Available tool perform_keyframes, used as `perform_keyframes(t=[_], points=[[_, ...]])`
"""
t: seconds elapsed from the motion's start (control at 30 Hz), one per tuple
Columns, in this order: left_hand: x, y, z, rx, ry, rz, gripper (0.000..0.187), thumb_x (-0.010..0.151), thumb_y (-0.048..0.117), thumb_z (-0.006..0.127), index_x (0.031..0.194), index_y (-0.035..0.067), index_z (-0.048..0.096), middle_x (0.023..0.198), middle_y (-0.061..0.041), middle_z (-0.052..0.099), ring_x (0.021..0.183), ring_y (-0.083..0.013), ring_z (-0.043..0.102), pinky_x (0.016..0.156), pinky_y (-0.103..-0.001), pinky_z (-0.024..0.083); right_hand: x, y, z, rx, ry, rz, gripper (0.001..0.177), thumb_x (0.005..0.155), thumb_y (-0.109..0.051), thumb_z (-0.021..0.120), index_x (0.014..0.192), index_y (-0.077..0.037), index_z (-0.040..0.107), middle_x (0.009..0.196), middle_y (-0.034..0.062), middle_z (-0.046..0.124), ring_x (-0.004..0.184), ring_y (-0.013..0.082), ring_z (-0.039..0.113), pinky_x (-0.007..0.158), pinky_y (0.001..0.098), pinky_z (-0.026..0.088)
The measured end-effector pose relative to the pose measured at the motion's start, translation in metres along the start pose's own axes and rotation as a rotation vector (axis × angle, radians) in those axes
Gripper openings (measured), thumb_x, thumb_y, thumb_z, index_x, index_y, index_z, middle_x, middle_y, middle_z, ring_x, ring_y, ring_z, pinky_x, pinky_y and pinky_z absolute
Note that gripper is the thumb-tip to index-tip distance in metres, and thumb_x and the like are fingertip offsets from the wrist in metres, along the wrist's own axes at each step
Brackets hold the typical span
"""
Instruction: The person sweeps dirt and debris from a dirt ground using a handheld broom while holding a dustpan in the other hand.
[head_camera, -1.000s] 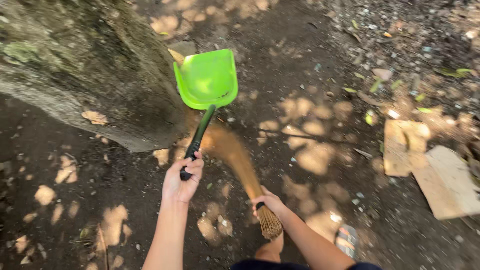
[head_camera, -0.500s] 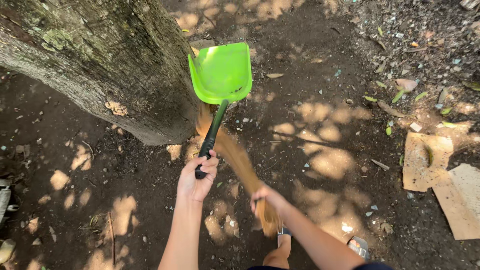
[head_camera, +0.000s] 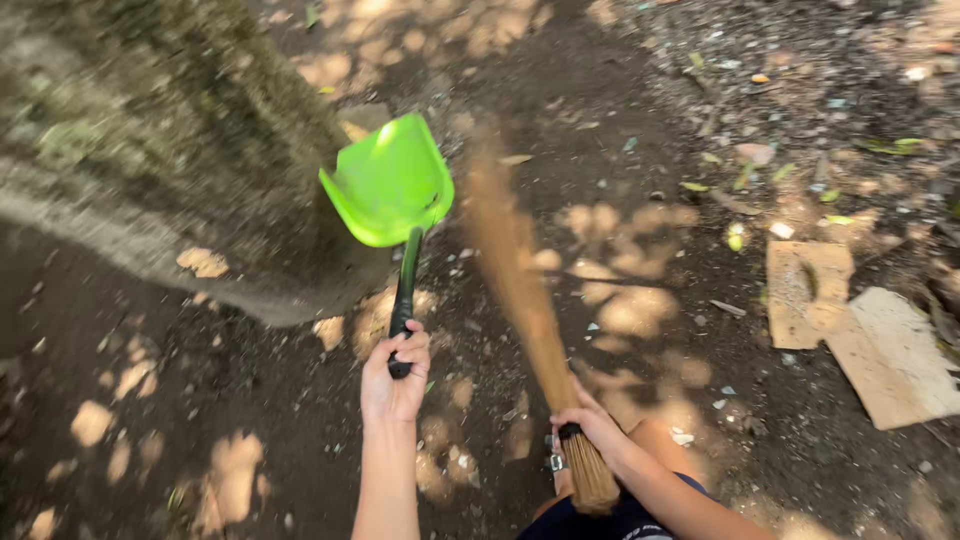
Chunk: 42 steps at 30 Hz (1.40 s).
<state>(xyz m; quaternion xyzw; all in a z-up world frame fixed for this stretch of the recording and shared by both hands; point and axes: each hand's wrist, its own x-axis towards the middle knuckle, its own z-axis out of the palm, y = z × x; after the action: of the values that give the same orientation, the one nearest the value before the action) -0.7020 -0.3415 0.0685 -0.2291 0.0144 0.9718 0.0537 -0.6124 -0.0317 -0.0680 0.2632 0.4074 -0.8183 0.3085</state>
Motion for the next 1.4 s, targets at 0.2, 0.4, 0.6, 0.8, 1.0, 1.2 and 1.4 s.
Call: perform_keyframes(t=[0.2,0.4,0.6,0.8,1.0,1.2,1.4], points=[[0.056,-0.031,0.029,0.036,0.045,-0.096,0.04,0.087,-0.009,0.05,0.124,-0.016,0.038,0.101,-0.017,0.051,0.073,-0.014,0.05,0.059,-0.022,0.051,0.034,-0.083,-0.117,-0.104,0.155,0.314,0.075,0.079,-0.007,0.075,0.145,-0.01,0.039,0.084,0.0147,0.066,0.067,0.0293,0.066,0.06,0.0422,0.054],[0.148,-0.085,0.044,-0.069,0.022,-0.304,0.031,0.088,-0.008,0.051,0.117,-0.012,0.041,0.088,-0.009,0.045,0.073,-0.0142,0.049,0.062,-0.025,0.051,0.044,-0.242,-0.285,-0.117,0.452,0.122,0.029,0.083,-0.016,0.072,0.106,-0.015,0.054,0.085,0.0176,0.064,0.066,0.03,0.066,0.061,0.0487,0.054],[0.251,-0.145,0.096,-0.081,0.044,-0.342,0.032,0.087,-0.007,0.052,0.117,-0.013,0.041,0.091,-0.011,0.046,0.073,-0.015,0.049,0.06,-0.026,0.051,0.083,-0.291,-0.31,0.157,0.437,-0.239,0.03,0.086,-0.018,0.072,0.106,0.001,0.06,0.083,0.0196,0.068,0.068,0.0302,0.069,0.062,0.0418,0.059],[0.31,-0.188,0.179,0.094,0.057,-0.128,0.033,0.087,-0.009,0.05,0.118,-0.011,0.038,0.109,-0.022,0.049,0.077,-0.0148,0.05,0.058,-0.021,0.052,0.085,-0.273,-0.147,-0.392,0.148,-0.547,0.071,0.08,0.003,0.073,0.144,-0.018,0.05,0.088,0.0218,0.068,0.069,0.0357,0.067,0.057,0.0456,0.053],[0.364,-0.18,0.232,0.071,0.071,-0.24,0.036,0.085,-0.008,0.05,0.12,-0.014,0.041,0.102,-0.019,0.053,0.075,-0.016,0.052,0.054,-0.022,0.05,0.204,-0.352,-0.106,-0.292,-0.143,0.186,0.089,0.085,0.002,0.069,0.158,-0.021,0.023,0.083,0.0211,0.068,0.058,0.0288,0.067,0.052,0.0403,0.057],[0.461,-0.159,0.247,-0.076,0.048,-0.406,0.03,0.09,-0.006,0.051,0.119,-0.006,0.043,0.087,-0.007,0.047,0.072,-0.0146,0.049,0.059,-0.025,0.048,0.228,-0.455,-0.2,-0.1,0.149,0.116,0.043,0.083,-0.016,0.072,0.125,-0.01,0.065,0.103,0.0076,0.07,0.073,0.0225,0.068,0.064,0.0365,0.057],[0.572,-0.139,0.265,0.013,0.006,-0.455,0.031,0.088,-0.005,0.053,0.117,-0.011,0.044,0.084,-0.006,0.045,0.068,-0.0141,0.048,0.058,-0.025,0.048,0.227,-0.558,-0.258,0.187,0.686,-0.106,0.038,0.088,-0.023,0.066,0.122,-0.009,0.057,0.081,0.0109,0.064,0.059,0.0217,0.065,0.049,0.0421,0.051]])
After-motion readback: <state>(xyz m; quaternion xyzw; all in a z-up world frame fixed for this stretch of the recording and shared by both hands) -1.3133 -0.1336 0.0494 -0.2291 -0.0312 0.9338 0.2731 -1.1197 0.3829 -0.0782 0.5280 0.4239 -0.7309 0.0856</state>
